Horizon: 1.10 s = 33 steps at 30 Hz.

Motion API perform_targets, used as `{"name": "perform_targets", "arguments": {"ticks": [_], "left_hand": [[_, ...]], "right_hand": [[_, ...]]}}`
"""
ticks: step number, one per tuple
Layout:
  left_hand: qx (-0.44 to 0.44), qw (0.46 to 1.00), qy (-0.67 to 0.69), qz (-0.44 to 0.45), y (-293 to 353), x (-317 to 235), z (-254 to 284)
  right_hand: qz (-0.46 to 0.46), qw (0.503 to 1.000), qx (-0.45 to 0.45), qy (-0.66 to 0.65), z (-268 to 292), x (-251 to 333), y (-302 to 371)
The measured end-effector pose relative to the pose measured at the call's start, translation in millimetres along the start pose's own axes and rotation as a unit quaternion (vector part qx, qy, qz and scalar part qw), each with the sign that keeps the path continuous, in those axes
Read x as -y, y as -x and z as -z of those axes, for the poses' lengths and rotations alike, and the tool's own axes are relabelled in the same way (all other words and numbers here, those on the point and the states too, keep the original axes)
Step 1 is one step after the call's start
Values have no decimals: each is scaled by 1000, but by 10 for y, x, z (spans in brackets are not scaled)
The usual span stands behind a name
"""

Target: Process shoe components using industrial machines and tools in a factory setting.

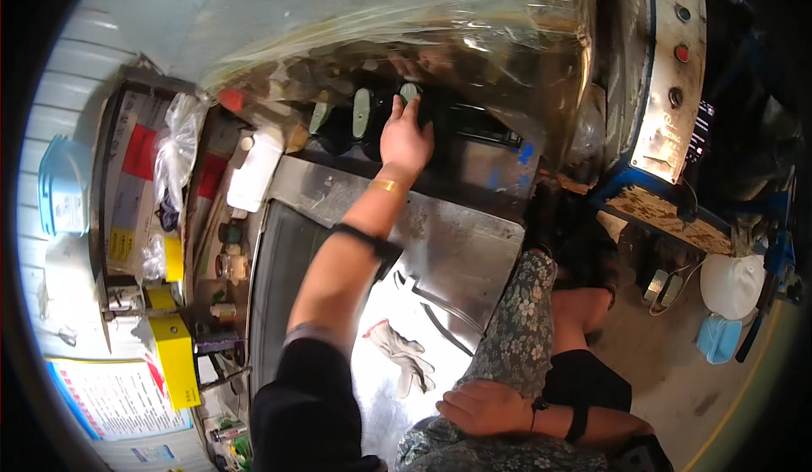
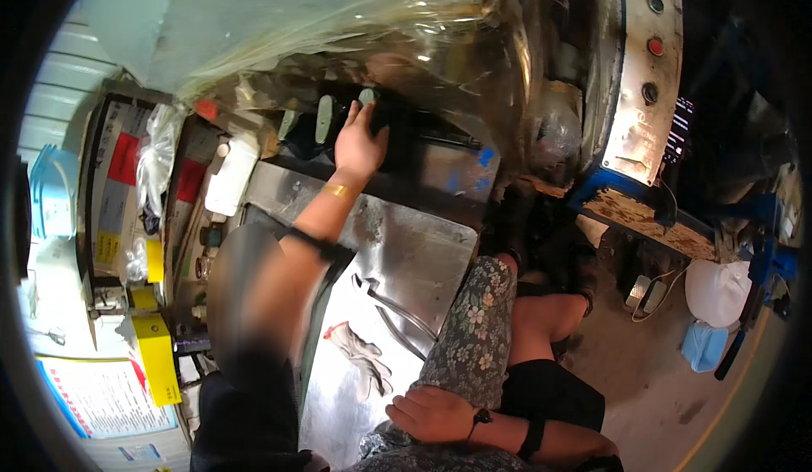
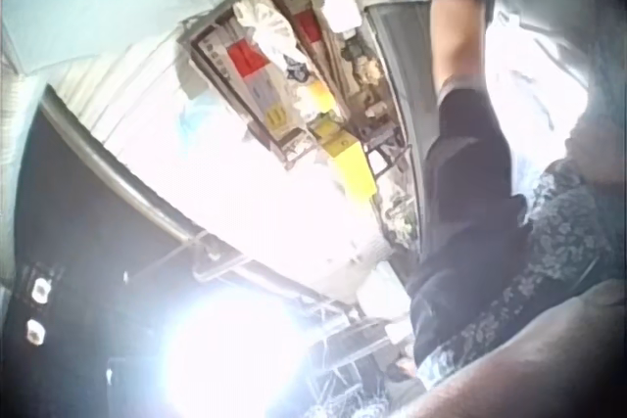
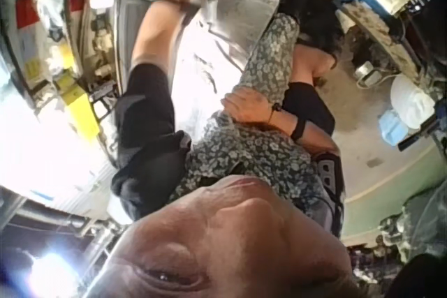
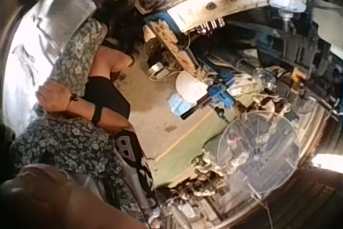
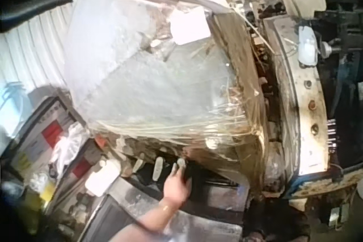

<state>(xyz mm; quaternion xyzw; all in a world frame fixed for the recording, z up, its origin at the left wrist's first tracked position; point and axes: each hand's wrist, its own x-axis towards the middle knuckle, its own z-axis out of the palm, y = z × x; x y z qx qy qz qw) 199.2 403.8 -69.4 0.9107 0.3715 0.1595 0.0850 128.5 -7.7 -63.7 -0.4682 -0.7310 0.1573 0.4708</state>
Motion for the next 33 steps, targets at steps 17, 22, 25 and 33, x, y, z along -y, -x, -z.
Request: {"name": "perform_targets", "arguments": {"ticks": [17,22,25,33], "left_hand": [[-108,934,-216,261,4774,1003,1706],[-318,671,190,642,6254,1481,2172],[-350,529,511,581,6087,1867,1869],[-308,578,363,662,5262,2749,1453]], "right_hand": [[20,995,-26,97,2,155,-97],[27,991,-33,126,-83,243,-47],[-5,989,-48,136,-130,241,25],[4,988,-78,134,-178,236,250]]}}
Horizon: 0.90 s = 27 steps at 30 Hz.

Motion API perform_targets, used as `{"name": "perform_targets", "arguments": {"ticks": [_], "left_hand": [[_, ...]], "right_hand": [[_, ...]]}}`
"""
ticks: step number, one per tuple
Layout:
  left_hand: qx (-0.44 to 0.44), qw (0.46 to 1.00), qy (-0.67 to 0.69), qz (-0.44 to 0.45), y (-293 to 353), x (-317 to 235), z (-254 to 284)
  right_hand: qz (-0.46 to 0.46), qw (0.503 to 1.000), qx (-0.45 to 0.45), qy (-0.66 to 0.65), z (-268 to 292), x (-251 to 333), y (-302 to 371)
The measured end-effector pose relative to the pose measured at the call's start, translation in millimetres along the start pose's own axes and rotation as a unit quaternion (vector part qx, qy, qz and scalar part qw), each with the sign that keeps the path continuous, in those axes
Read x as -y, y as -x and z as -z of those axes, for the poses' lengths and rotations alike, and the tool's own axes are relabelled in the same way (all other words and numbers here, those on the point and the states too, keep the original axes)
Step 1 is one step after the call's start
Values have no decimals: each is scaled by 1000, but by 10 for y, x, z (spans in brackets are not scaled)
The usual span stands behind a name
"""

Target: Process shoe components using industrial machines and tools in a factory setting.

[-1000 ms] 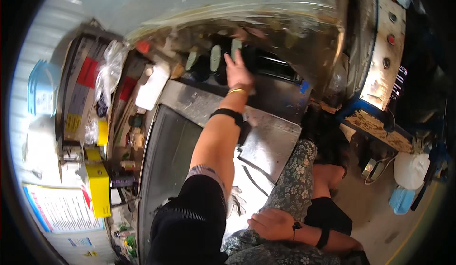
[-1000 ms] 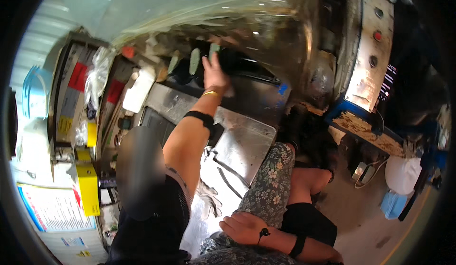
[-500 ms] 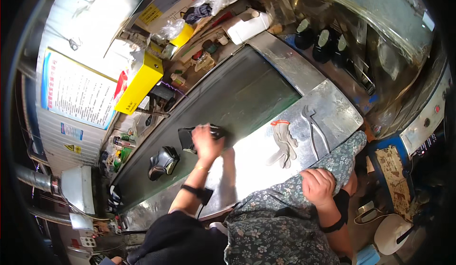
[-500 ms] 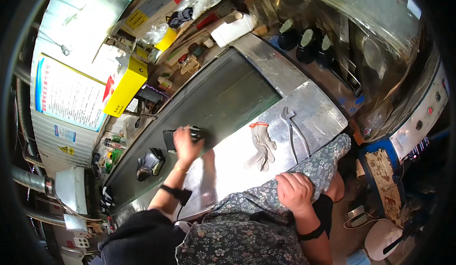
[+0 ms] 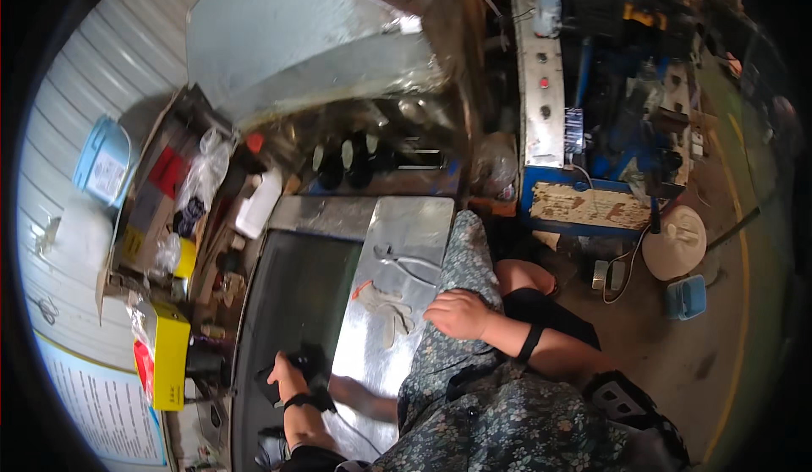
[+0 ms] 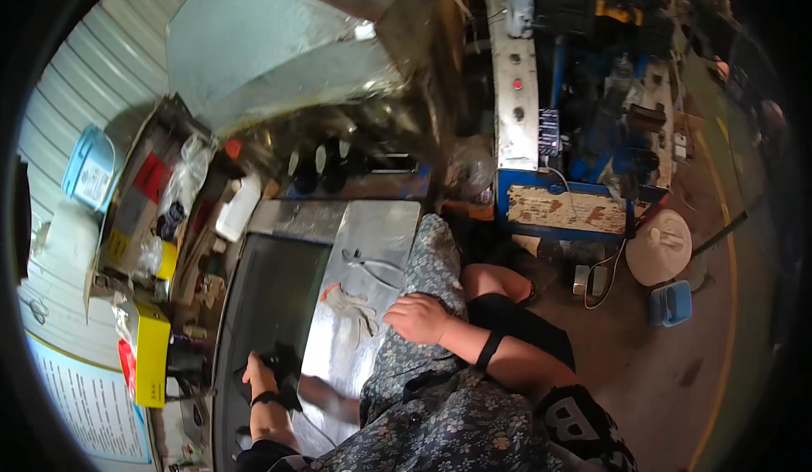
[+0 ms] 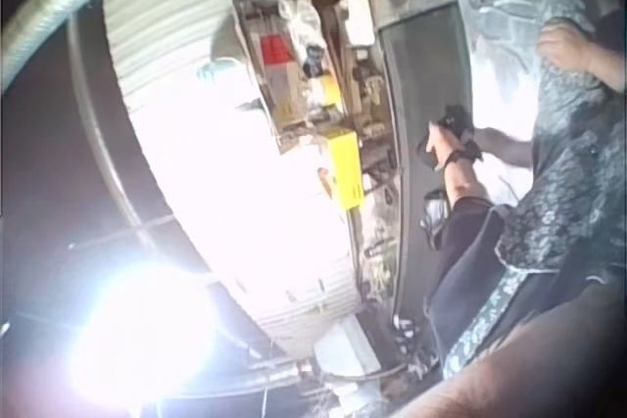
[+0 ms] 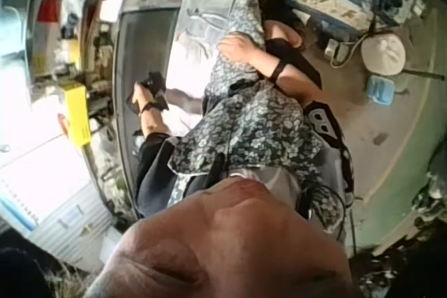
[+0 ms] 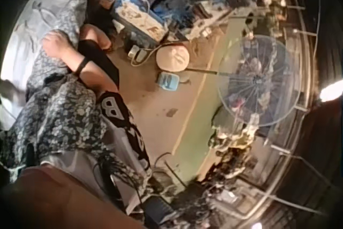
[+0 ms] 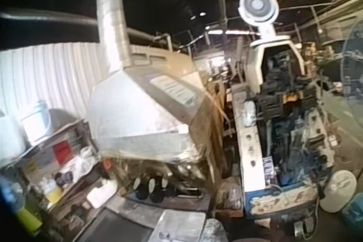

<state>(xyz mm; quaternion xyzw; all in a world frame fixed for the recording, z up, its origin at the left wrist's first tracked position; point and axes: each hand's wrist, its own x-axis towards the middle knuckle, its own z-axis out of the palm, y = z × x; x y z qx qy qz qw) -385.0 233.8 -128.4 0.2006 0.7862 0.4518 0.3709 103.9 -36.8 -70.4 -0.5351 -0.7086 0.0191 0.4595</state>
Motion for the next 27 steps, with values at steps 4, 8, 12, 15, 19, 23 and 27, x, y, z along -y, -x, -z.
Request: {"name": "perform_targets", "arguments": {"ticks": [4,8,12,15,19,23,27], "left_hand": [[2,993,35,-113,85,137,153],[151,985,59,-57,663,68,446],[370,920,109,66,1765,-330,899],[461,882,63,-73,2823,-267,949],[582,777,-64,-229,3782,-142,618],[788,582,-161,-119,4057,-340,64],[667,725,-50,-163,4301,-332,-1055]], "right_hand": [[3,1000,-16,-8,-40,16,59],[-5,999,15,-40,-10,-19,94],[-115,973,116,-161,119,0,-170],[-241,931,129,-240,266,179,-571],[-101,968,-42,-226,648,532,-956],[-71,985,-146,-52,1242,642,-640],[-49,995,-61,63,1410,820,-331]]}}
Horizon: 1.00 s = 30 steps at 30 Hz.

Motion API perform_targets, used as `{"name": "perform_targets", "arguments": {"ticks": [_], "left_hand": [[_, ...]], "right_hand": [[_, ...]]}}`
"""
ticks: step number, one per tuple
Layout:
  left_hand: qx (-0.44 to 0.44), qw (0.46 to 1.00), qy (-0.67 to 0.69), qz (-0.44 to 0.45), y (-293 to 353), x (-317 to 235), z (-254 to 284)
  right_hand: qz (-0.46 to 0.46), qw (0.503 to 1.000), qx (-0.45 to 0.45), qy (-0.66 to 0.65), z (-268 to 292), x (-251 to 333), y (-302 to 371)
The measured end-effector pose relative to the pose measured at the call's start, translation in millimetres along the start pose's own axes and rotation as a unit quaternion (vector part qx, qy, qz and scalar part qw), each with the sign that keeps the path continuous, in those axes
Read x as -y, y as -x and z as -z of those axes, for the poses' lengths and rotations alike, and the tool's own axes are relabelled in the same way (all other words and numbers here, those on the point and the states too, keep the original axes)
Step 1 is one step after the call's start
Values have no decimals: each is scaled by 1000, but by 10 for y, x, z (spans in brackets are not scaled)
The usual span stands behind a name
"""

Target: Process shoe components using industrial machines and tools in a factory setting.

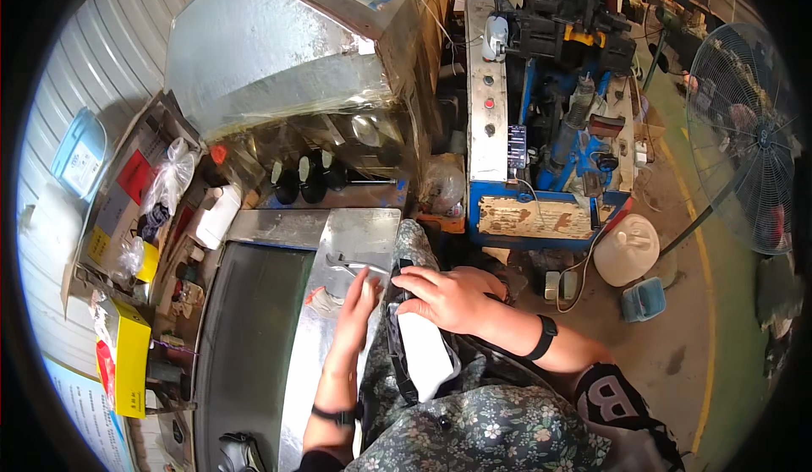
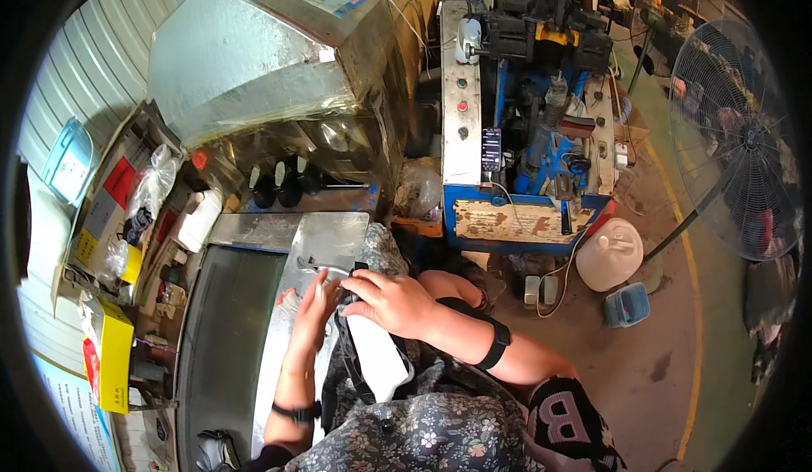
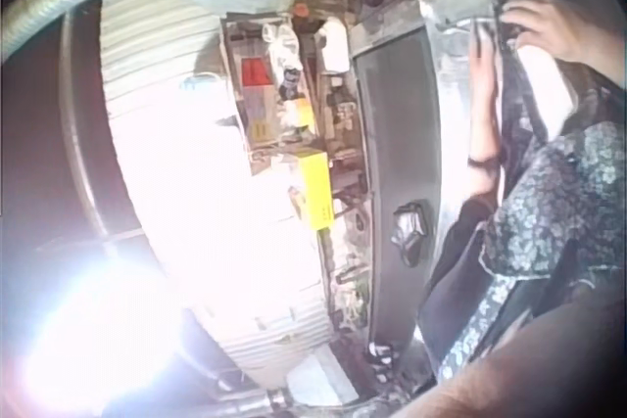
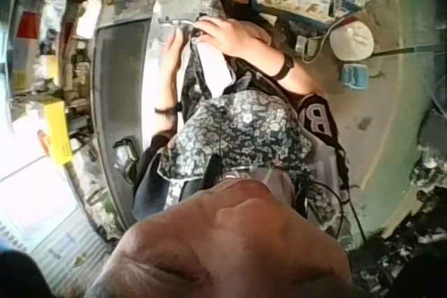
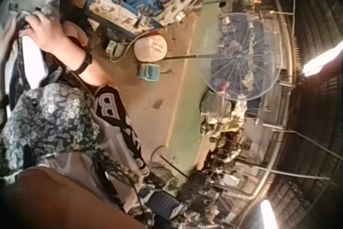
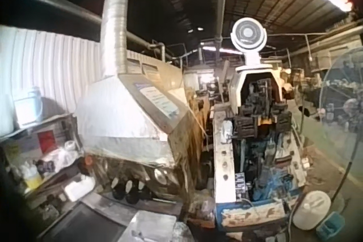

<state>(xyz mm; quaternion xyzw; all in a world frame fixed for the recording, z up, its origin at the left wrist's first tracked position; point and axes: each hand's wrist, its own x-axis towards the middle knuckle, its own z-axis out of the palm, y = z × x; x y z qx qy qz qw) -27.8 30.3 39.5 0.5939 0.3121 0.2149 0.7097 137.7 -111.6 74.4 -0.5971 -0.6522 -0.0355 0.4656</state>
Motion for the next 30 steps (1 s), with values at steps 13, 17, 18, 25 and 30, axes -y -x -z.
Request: {"name": "perform_targets", "arguments": {"ticks": [13,17,18,25,30], "left_hand": [[82,979,-67,-175,-269,185,-457],[91,948,-212,-219,-159,162,-276],[85,957,-204,-188,-167,128,-254],[66,960,-206,-179,-216,3,-334],[69,967,-166,-179,-218,73,-333]], "right_hand": [[-151,968,162,-121,91,-430,-64],[-137,969,123,-165,67,-446,20],[-142,971,104,-159,34,-439,30],[-71,987,-144,-20,-356,-451,28],[-131,982,-125,-53,-298,-437,-28]]}}
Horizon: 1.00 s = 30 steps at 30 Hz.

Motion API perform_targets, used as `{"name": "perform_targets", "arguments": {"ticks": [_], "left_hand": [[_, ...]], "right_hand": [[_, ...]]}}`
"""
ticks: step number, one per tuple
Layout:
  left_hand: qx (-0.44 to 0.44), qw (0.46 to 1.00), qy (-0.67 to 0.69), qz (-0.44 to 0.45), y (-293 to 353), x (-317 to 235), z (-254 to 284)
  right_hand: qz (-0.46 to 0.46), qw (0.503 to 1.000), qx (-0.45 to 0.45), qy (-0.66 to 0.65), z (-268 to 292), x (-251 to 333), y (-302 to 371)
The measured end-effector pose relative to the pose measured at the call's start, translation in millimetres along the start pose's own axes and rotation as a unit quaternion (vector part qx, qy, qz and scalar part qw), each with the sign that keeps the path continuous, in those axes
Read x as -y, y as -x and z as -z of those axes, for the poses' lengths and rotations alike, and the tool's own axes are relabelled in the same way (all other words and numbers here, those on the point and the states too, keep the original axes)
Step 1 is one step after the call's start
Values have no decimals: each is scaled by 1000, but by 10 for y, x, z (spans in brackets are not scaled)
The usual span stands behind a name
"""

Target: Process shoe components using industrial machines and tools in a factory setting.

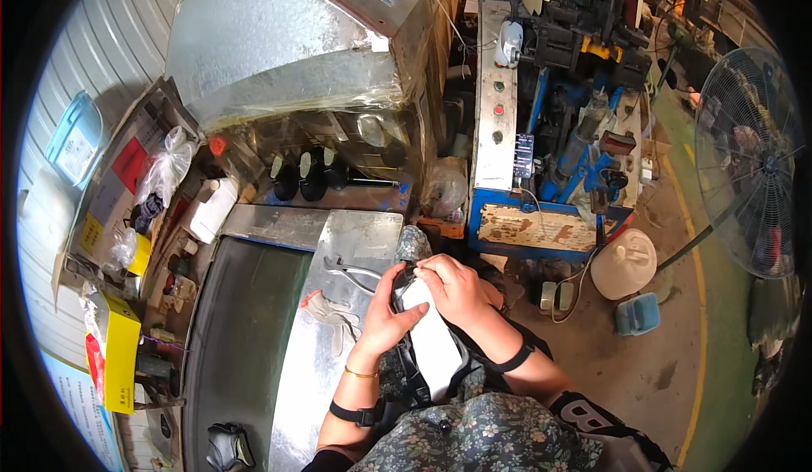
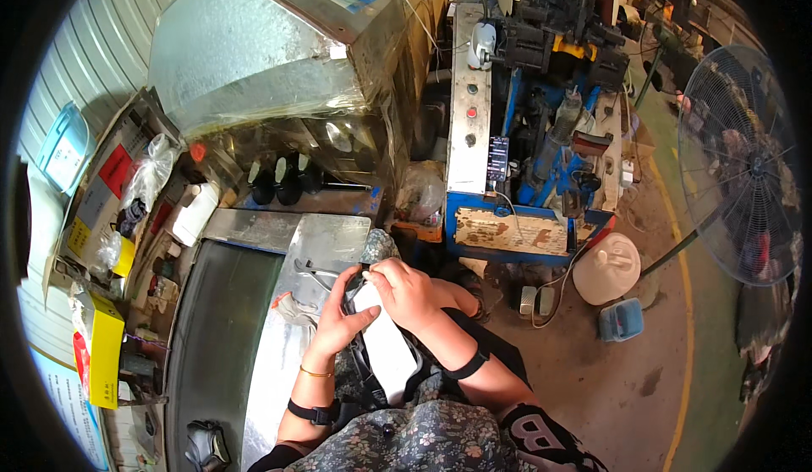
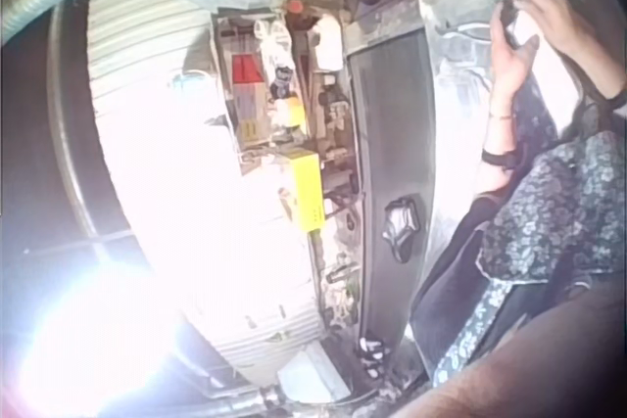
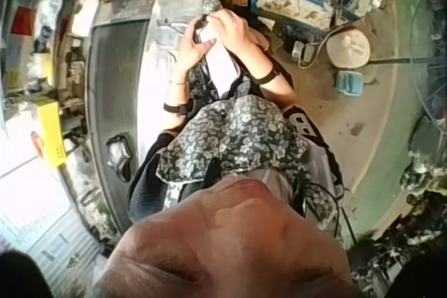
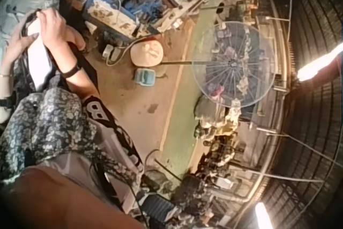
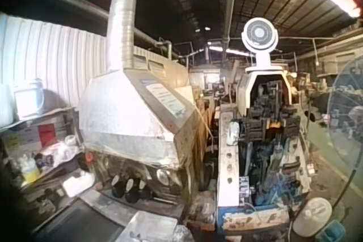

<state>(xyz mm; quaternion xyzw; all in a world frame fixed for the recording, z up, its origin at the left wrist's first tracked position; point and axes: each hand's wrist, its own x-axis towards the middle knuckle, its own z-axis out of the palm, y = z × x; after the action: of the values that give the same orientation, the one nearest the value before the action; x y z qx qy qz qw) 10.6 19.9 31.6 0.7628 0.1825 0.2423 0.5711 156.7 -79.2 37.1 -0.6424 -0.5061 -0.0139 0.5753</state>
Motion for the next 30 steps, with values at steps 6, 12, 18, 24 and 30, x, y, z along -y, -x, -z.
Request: {"name": "perform_targets", "arguments": {"ticks": [6,12,18,24,30], "left_hand": [[14,999,-10,28,24,-30,-10],[53,962,266,33,82,-104,87],[-66,913,318,248,-133,-17,187],[-140,976,157,64,-141,59,8],[-31,986,-146,-80,-88,-96,100]], "right_hand": [[65,985,160,24,138,85,-151],[158,979,105,76,59,231,-208],[187,963,190,48,155,585,-282],[-11,981,189,-48,89,201,-264],[-310,923,58,-219,-96,59,849]]}}
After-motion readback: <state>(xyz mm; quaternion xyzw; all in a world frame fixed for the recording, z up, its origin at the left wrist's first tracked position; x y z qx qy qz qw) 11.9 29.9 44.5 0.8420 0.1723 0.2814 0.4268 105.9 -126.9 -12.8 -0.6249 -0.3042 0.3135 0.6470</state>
